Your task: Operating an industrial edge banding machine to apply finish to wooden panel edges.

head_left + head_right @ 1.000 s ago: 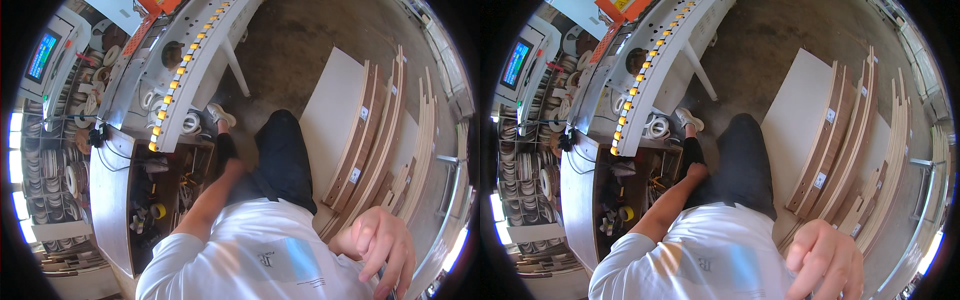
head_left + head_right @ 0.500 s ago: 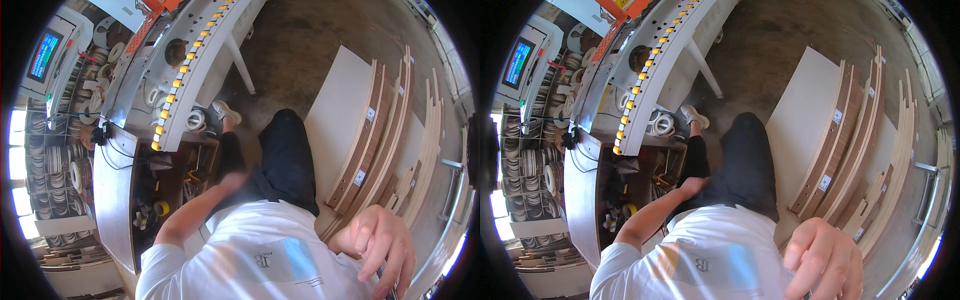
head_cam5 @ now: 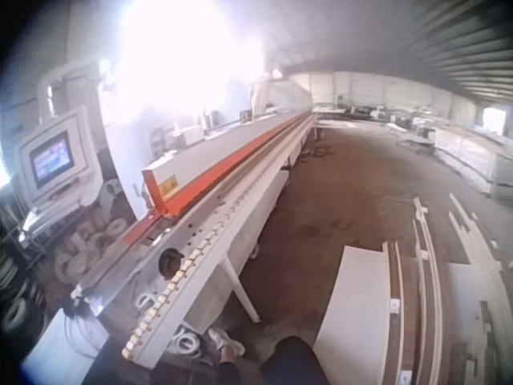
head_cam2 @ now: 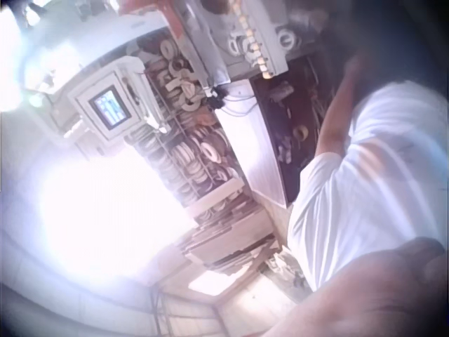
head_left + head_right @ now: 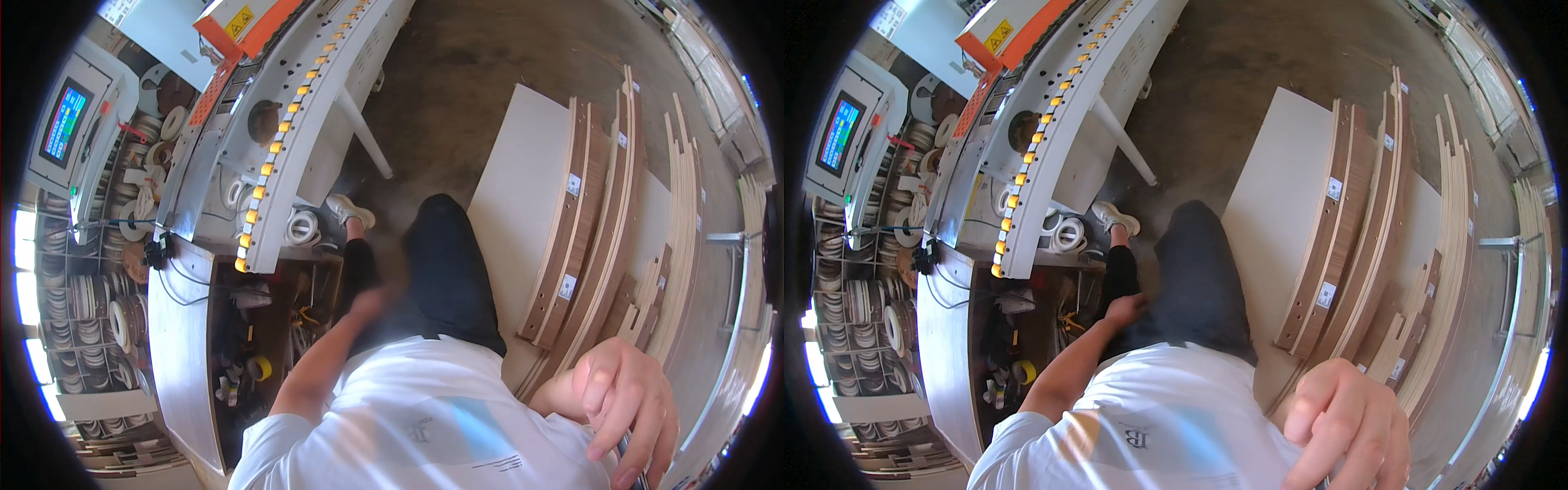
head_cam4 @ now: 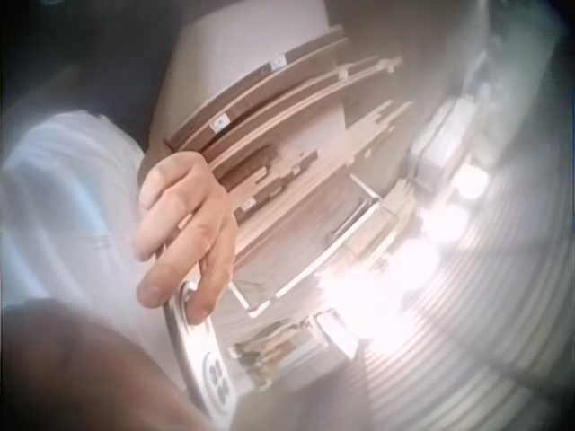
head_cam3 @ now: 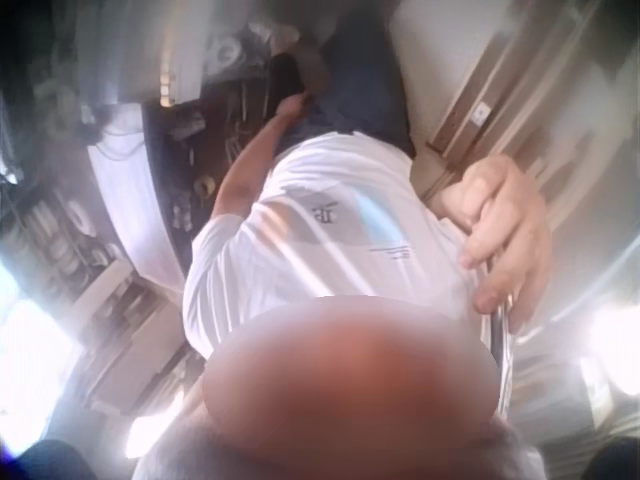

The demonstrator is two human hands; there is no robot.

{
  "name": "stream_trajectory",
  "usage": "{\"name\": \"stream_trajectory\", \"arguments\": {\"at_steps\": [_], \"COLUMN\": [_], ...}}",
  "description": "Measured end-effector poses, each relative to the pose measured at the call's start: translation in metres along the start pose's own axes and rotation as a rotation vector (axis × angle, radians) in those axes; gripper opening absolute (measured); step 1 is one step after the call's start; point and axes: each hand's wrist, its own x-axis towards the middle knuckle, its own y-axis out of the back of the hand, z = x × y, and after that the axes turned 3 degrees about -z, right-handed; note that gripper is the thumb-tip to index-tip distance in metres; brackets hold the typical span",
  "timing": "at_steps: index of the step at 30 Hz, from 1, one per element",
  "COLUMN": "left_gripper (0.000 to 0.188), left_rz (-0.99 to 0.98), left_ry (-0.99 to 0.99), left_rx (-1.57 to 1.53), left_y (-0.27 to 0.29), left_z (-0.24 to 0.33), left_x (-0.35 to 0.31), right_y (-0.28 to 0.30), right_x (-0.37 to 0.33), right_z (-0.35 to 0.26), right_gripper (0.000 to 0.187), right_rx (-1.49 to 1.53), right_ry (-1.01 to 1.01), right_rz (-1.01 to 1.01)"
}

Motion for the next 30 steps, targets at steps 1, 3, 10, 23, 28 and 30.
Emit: {"name": "stream_trajectory", "arguments": {"at_steps": [1,3,10,23,28,30], "left_gripper": [0.033,0.031,0.024,0.050,0.045,0.044], "left_rz": [0.013,-0.029,-0.100,-0.140,-0.139,-0.122], "left_ry": [0.046,0.070,0.095,0.102,0.098,0.102], "left_rx": [0.034,0.139,0.387,0.006,-0.084,-0.113], "left_y": [0.000,0.008,0.008,0.027,0.023,0.018], "left_z": [-0.006,-0.005,-0.010,0.010,0.008,0.005], "left_x": [-0.003,-0.002,0.004,-0.010,-0.008,-0.009], "right_y": [-0.008,-0.004,0.007,0.003,-0.006,-0.008], "right_x": [-0.002,-0.006,0.017,0.051,0.059,0.062], "right_z": [-0.004,-0.013,-0.021,0.012,0.022,0.025], "right_gripper": [0.014,0.016,0.023,0.026,0.024,0.024], "right_rx": [-0.046,-0.067,-0.077,-0.053,-0.088,-0.087], "right_ry": [0.042,0.054,0.075,-0.037,-0.040,-0.044], "right_rz": [0.181,0.150,-0.095,-0.248,-0.217,-0.222]}}
